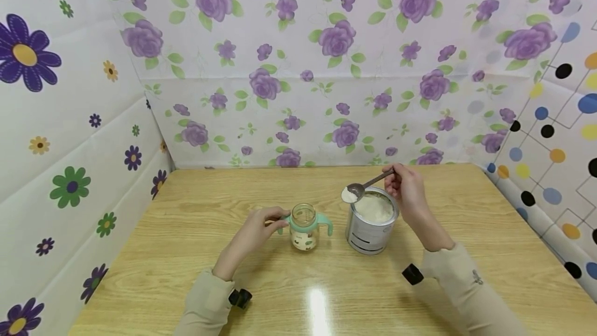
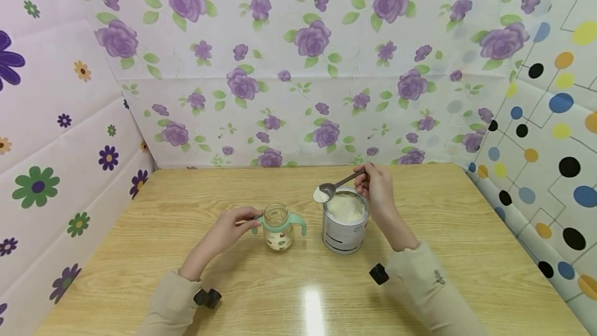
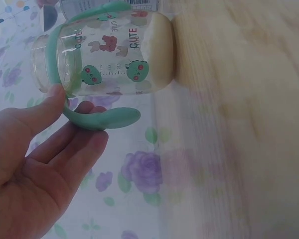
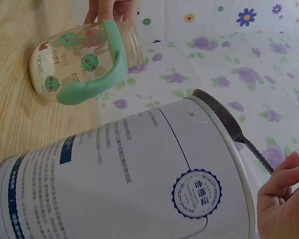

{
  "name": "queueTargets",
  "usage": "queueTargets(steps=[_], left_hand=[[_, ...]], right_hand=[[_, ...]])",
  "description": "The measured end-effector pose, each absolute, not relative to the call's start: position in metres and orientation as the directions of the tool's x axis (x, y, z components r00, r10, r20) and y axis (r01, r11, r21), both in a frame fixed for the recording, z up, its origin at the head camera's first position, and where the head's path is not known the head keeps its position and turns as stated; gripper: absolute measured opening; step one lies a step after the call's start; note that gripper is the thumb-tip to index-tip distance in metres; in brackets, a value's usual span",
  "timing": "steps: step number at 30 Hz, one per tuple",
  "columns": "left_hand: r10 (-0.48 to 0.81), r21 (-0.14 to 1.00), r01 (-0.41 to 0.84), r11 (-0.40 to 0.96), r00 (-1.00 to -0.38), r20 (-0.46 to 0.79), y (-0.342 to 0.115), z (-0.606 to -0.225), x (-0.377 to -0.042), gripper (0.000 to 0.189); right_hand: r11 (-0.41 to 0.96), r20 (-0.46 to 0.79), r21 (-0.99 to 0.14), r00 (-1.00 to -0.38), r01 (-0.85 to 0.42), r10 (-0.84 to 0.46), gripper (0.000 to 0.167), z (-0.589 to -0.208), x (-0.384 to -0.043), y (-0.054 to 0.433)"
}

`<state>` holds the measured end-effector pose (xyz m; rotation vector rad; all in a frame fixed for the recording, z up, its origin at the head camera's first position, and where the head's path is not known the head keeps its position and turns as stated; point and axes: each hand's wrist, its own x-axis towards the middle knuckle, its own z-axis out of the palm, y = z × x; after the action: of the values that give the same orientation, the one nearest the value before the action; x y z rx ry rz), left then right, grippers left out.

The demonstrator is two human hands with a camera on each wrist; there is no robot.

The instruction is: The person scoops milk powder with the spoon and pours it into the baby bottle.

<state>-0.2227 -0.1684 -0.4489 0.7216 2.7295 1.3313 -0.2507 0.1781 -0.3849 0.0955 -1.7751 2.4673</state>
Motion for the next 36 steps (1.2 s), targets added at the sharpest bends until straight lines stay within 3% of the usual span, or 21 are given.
queueTargets(steps=[11, 36], left_hand=[[0.408, 0.754, 0.390, 0.529, -0.896, 0.177, -0.168, -0.448, -0.224, 0.026], [0.403, 0.755, 0.404, 0.516, -0.893, 0.202, -0.167, -0.451, -0.225, 0.025]], right_hand=[[-0.333, 0.103, -0.938, -0.995, -0.094, -0.011, 0.041, -0.380, -0.250, 0.167], [-0.183, 0.184, -0.972, -0.963, -0.148, -0.198, 0.029, -0.384, -0.240, 0.122]])
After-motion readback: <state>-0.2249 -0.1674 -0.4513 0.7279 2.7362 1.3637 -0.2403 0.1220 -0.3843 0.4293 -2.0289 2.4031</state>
